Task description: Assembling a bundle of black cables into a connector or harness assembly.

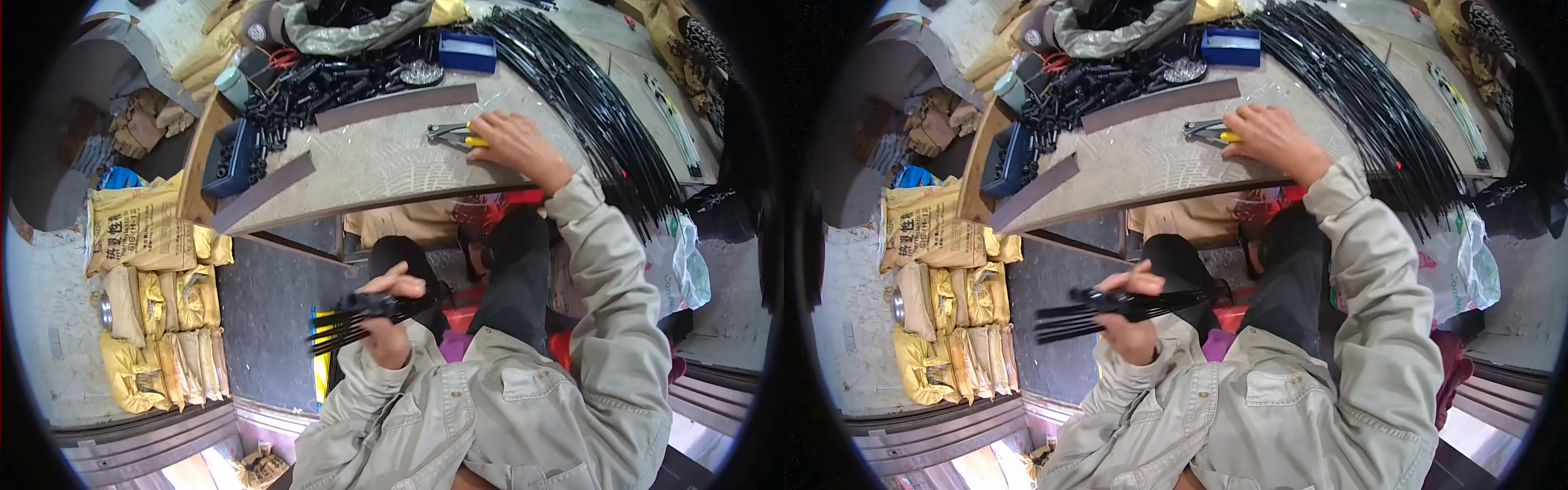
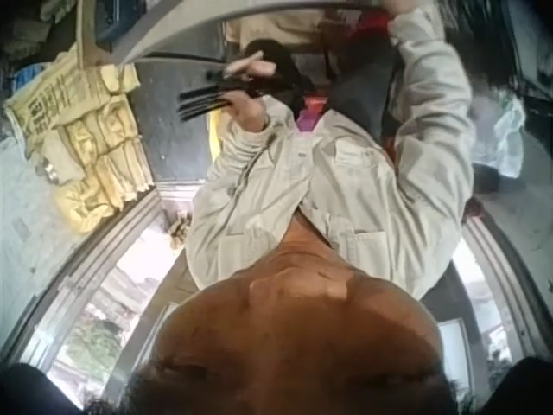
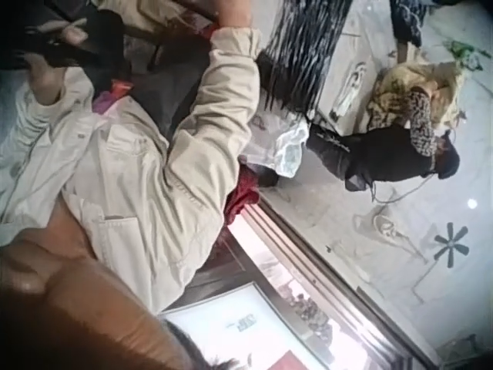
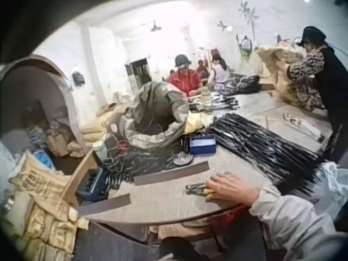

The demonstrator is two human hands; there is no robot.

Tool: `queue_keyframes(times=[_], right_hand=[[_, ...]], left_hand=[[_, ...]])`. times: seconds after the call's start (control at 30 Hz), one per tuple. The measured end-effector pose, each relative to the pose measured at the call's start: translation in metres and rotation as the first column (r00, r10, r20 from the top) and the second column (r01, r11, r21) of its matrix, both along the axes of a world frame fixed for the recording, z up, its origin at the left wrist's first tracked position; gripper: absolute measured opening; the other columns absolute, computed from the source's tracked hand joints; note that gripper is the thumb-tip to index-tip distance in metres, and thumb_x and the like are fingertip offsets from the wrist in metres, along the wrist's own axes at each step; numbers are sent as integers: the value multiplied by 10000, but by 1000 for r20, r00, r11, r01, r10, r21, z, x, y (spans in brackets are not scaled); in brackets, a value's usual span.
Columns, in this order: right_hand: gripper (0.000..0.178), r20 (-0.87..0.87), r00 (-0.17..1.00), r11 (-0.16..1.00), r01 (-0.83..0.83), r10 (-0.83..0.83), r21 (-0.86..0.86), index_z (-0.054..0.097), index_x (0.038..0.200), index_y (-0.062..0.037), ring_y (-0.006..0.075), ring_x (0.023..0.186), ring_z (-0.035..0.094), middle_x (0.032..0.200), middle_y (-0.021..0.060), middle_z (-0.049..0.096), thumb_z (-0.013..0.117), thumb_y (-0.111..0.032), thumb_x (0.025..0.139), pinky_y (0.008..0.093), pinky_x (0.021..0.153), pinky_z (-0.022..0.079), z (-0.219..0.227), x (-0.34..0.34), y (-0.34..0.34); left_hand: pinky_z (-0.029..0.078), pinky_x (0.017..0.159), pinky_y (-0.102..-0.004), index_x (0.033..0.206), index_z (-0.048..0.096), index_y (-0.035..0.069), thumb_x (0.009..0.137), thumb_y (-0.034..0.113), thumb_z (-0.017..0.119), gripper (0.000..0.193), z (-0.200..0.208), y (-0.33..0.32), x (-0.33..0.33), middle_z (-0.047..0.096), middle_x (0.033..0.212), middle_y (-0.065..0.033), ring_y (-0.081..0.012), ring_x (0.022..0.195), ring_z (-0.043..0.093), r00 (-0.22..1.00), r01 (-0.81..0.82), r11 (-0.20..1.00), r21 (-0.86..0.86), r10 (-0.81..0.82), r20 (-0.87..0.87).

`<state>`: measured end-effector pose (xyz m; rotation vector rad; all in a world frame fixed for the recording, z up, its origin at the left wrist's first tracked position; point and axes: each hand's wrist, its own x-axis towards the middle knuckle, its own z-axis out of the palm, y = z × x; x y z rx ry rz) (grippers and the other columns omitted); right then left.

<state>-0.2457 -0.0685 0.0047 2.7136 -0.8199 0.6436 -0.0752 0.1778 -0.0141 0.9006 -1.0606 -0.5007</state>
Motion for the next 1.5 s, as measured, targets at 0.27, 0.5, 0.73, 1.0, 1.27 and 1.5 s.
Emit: queue_keyframes(times=[0.27, 0.5, 0.73, 1.0, 1.27, 1.5], right_hand=[[438, 485, 751, 343, -645, 448, 683, 572, 1024, -35, 261, 1002, 557, 1045, 130, 579, 648, -371, 753, 348, 861, 450, -43, 21, 210], [541, 999, 14, 608, -794, -30, 29, 485, 1132, -58, 219, 974, 548, 1132, 157, 487, 541, -504, 833, 362, 813, 467, 15, -14, 185], [125, 858, 462, 608, -623, -223, 493, 603, 743, 0, 47, 501, 435, 533, -5, 467, 628, -99, 815, 230, 448, 358, -38, 19, 158], [111, 685, 624, 3, -738, -377, 674, 611, 830, 5, 42, 662, 497, 740, -2, 564, 640, -1, 723, 210, 575, 421, -55, 57, 173], [254, 882, 352, 372, -809, -312, 454, 570, 866, 21, 86, 751, 478, 847, 21, 502, 712, -153, 746, 218, 641, 400, -23, 64, 147], [274, 838, 305, 108, -914, -453, 391, 480, 818, -28, 75, 731, 431, 793, 7, 447, 716, -101, 698, 198, 647, 357, -20, 62, 140]], left_hand=[[478, 592, -278, 1009, 466, 53, 909, 496, 391, 460, 67, 22, 91, 445, 669, -25, -123, 554, 446, 719, -167, 952, -256, -60, -692], [477, 698, -336, 1056, 492, 13, 894, 473, 432, 491, -9, -19, 51, 549, 832, -80, -204, 745, 537, 367, 255, 966, 48, -51, -929], [355, 964, -324, 1338, 290, -15, 746, 154, 709, 745, -9, -15, -13, 468, 1227, -125, -208, 1131, 465, 845, 533, 767, 358, -458, -277], [449, 692, -252, 936, 620, -30, 707, -38, 663, 234, 42, -37, 12, 596, 900, -101, -172, 786, 566, 948, 177, 970, 167, -214, 235], [409, 650, -212, 975, 618, -38, 770, 1, 650, 211, 36, -47, 7, 577, 852, -78, -120, 739, 523, 968, -49, 994, 101, 22, 249], [433, 672, -239, 936, 620, -70, 809, 101, 649, 215, 49, -46, 17, 622, 820, -101, -138, 734, 562, 959, 281, 924, 259, -263, -102]])
